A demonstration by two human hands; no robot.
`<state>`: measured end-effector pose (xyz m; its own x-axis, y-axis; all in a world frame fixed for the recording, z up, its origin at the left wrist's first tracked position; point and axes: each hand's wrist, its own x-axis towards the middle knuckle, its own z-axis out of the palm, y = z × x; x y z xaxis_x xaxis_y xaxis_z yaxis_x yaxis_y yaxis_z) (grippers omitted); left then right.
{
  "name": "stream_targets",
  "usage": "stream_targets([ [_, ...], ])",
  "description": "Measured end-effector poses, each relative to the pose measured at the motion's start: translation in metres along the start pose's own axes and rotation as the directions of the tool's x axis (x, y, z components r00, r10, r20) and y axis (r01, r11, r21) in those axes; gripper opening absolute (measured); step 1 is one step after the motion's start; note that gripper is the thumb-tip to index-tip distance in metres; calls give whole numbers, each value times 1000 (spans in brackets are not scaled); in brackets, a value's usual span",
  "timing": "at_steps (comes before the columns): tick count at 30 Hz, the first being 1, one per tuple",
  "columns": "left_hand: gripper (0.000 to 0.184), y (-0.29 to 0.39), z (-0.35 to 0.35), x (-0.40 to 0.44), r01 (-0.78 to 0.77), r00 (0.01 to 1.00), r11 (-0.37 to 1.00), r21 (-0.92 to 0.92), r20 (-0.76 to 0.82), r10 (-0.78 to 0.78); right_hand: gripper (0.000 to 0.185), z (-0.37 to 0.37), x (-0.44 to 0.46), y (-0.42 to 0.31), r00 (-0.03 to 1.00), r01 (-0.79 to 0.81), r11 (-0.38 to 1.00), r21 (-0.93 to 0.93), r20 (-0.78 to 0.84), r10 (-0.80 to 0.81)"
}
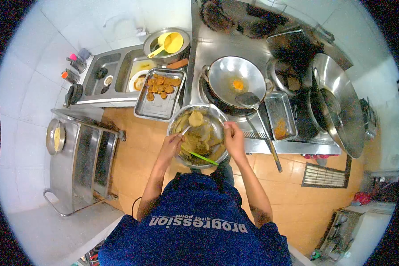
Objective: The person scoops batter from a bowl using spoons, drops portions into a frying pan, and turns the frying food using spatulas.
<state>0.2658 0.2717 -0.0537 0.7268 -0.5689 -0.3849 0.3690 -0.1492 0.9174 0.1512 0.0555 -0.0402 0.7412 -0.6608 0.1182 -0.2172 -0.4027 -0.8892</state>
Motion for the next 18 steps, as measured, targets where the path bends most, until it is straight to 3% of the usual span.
stream_targets([
  [2,30,3,2,-1,43,999,998,-34,9,-43,21,12,-14,16,999,37,993,113,-4,-37],
  [4,26,-3,3,0,3,1000,1000,-7,1,-3,20,17,-26,8,991,-129,978,163,60,121],
  [6,26,-10,0,1,-6,1000,1000,12,-8,6,22,20,-30,14,991,-121,979,167,81,109],
  [9,24,0,-2,-2,32,998,999,-7,-51,-32,19,25,-34,45,994,-91,967,240,-34,102],
  [11,23,3,-5,-4,92,992,995,-43,-79,-95,18,18,-44,56,990,-72,994,-79,115,81],
  [12,23,2,-9,-4,79,994,995,-66,-68,-84,18,14,-45,50,990,-83,993,-79,105,91],
  [14,22,1,-13,-4,71,996,994,-83,-45,-75,20,7,-40,20,961,23,883,-469,252,109],
  [16,21,2,-14,-4,65,996,991,-116,-58,-72,23,10,-34,22,952,-19,854,-519,252,174],
  [18,20,1,-14,-3,56,996,993,-105,-64,-63,23,15,-29,34,926,159,760,-630,362,106],
])
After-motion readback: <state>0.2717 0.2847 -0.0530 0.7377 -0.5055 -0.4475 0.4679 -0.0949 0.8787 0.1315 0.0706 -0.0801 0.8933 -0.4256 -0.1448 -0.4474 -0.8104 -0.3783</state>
